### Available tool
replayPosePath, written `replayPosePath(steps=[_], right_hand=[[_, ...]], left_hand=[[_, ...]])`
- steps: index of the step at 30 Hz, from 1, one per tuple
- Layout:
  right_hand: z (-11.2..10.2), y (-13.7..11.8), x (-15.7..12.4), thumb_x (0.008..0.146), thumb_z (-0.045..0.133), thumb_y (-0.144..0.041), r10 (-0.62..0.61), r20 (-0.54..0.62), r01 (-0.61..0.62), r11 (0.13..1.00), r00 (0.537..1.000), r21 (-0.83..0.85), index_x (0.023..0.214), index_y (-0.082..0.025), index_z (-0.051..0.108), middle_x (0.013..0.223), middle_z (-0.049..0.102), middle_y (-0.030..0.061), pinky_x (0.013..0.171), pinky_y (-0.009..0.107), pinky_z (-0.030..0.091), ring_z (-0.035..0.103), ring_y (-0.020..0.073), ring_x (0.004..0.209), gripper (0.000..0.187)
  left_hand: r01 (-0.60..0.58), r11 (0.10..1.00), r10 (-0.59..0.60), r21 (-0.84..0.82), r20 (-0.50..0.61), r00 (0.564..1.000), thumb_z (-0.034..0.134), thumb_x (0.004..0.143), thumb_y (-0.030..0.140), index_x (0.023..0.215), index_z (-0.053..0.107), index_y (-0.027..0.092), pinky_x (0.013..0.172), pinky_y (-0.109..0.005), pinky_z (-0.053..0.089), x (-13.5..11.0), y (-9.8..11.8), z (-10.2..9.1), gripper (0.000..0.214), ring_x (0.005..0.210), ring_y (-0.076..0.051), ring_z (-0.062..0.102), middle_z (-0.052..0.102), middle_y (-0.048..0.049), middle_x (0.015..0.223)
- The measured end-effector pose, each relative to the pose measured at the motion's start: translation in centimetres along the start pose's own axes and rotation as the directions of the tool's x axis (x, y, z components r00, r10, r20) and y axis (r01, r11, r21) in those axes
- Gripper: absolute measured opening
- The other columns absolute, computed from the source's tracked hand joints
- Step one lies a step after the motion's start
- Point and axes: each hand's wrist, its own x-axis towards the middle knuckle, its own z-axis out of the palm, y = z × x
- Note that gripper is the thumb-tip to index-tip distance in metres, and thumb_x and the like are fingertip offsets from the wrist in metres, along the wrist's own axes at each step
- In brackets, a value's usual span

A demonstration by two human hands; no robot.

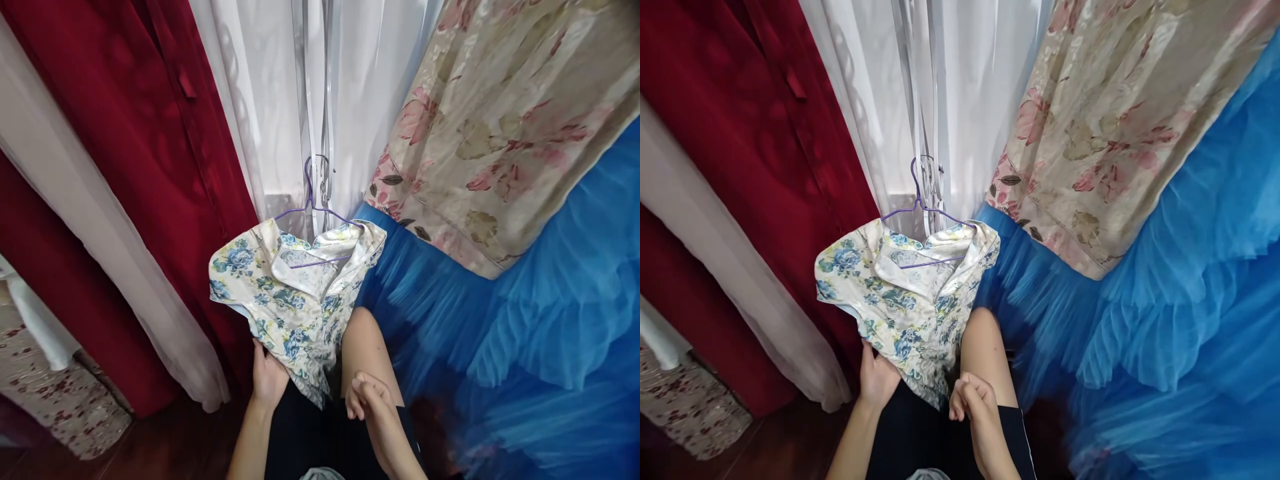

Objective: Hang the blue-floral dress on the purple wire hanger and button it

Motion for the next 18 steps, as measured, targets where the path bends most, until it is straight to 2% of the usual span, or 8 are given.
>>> replayPosePath(steps=[2,4,6,7,9,13,16,18], right_hand=[[1.1,-0.6,1.0,0.089,0.068,-0.043,-0.030,0.000,0.030,0.999,1.000,-0.012,0.060,-0.023,0.039,0.050,0.037,-0.0069,0.057,0.026,0.033,0.042,0.0116,0.050,0.046],[2.2,-1.2,2.0,0.086,0.070,-0.039,-0.052,0.018,0.053,0.998,0.998,-0.019,0.059,-0.023,0.036,0.051,0.033,-0.0081,0.054,0.026,0.028,0.036,0.0103,0.049,0.047],[3.0,-1.5,2.9,0.082,0.073,-0.035,-0.085,-0.004,0.085,0.996,0.996,-0.012,0.060,-0.024,0.031,0.051,0.028,-0.0096,0.050,0.025,0.021,0.026,0.0086,0.048,0.049],[3.3,-1.5,3.3,0.081,0.074,-0.034,-0.109,-0.036,0.109,0.994,0.993,-0.011,0.060,-0.024,0.029,0.052,0.026,-0.0102,0.049,0.025,0.017,0.021,0.0082,0.048,0.051],[3.3,-1.2,3.6,0.081,0.074,-0.034,-0.170,-0.120,0.167,0.985,0.978,-0.035,0.061,-0.025,0.025,0.053,0.022,-0.0107,0.049,0.026,0.013,0.015,0.0084,0.051,0.054],[2.8,0.0,3.4,0.086,0.071,-0.041,-0.224,-0.208,0.208,0.973,0.952,-0.098,0.060,-0.026,0.023,0.055,0.019,-0.0102,0.049,0.027,0.014,0.015,0.0091,0.052,0.057],[2.7,0.6,3.4,0.088,0.070,-0.042,-0.216,-0.206,0.195,0.974,0.954,-0.116,0.062,-0.026,0.024,0.055,0.020,-0.0104,0.049,0.027,0.014,0.015,0.0093,0.052,0.055],[2.8,0.5,3.9,0.088,0.069,-0.039,-0.207,-0.148,0.187,0.973,0.967,-0.138,0.063,-0.026,0.024,0.055,0.020,-0.0105,0.049,0.027,0.015,0.016,0.0096,0.052,0.053]], left_hand=[[0.021,1.000,-0.018,0.022,-0.122,0.992,0.067,0.078,0.073,0.138,0.060,0.021,0.116,-0.053,0.038,-0.5,-0.4,-0.1,0.079,0.141,-0.037,0.046,0.061,-0.0145,0.142],[0.012,0.993,0.017,0.118,-0.240,0.971,0.085,0.070,0.049,0.139,0.058,0.022,0.117,-0.049,0.039,-0.5,-1.2,0.4,0.079,0.139,-0.036,0.050,0.066,-0.0124,0.136],[-0.019,0.979,0.079,0.204,-0.289,0.954,0.085,0.066,0.026,0.139,0.058,0.022,0.117,-0.045,0.039,-0.4,-2.1,1.3,0.079,0.136,-0.033,0.054,0.069,-0.0098,0.132],[-0.032,0.975,0.096,0.218,-0.291,0.952,0.082,0.066,0.021,0.138,0.058,0.022,0.117,-0.044,0.039,-0.3,-2.6,1.7,0.076,0.135,-0.032,0.055,0.069,-0.0092,0.132],[-0.042,0.978,0.102,0.204,-0.295,0.950,0.076,0.069,0.020,0.136,0.060,0.021,0.116,-0.044,0.040,-0.4,-3.3,2.6,0.069,0.136,-0.032,0.055,0.069,-0.0093,0.132],[-0.015,0.989,0.066,0.150,-0.341,0.938,0.074,0.069,0.024,0.130,0.064,0.020,0.116,-0.046,0.041,-0.9,-3.1,3.7,0.062,0.138,-0.033,0.053,0.069,-0.0104,0.132],[0.002,0.989,0.048,0.148,-0.335,0.941,0.076,0.068,0.026,0.126,0.068,0.020,0.116,-0.046,0.040,-1.2,-2.2,4.1,0.058,0.137,-0.034,0.054,0.070,-0.0111,0.129],[0.023,0.987,0.024,0.156,-0.296,0.955,0.077,0.069,0.029,0.124,0.069,0.019,0.115,-0.047,0.042,-1.3,-1.7,4.3,0.057,0.136,-0.034,0.055,0.072,-0.0118,0.126]])
